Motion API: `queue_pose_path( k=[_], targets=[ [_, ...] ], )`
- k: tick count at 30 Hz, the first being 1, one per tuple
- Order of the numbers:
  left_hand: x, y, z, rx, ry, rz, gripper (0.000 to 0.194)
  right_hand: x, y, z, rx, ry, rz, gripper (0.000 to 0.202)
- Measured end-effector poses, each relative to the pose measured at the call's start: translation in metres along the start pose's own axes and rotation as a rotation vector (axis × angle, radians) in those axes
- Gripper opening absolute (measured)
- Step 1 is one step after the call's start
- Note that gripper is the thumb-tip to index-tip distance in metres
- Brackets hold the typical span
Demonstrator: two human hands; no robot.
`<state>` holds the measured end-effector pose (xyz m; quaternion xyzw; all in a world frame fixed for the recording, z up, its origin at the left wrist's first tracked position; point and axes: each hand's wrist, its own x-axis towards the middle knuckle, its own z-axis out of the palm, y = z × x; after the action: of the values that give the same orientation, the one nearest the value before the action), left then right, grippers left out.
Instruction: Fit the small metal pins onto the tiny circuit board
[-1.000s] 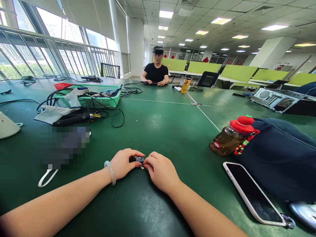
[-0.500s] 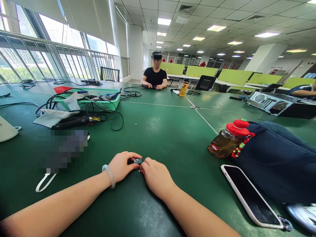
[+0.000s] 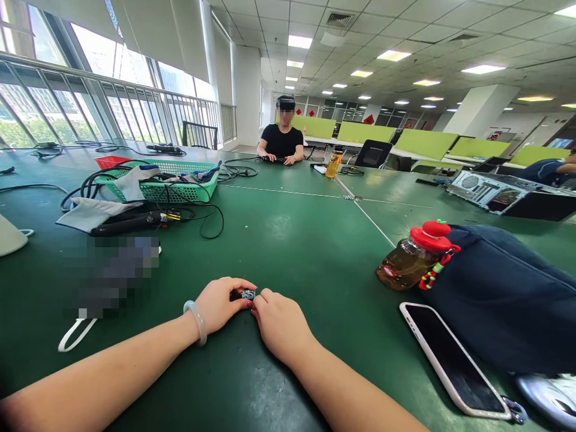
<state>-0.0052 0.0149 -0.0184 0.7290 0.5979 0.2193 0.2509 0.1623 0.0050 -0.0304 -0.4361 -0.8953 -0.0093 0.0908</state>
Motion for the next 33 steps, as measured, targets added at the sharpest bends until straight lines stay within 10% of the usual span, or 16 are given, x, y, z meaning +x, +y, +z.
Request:
queue_pose_path(
  k=[24, 33],
  targets=[
    [-0.001, 0.000, -0.001, -0.006, 0.005, -0.007, 0.030, 0.006, 0.003, -0.001, -0.118, -0.046, -0.044, 0.018],
    [-0.003, 0.004, -0.002, -0.042, -0.056, 0.088, 0.028, 0.000, 0.014, -0.012, 0.029, 0.118, 0.036, 0.017]
  ],
)
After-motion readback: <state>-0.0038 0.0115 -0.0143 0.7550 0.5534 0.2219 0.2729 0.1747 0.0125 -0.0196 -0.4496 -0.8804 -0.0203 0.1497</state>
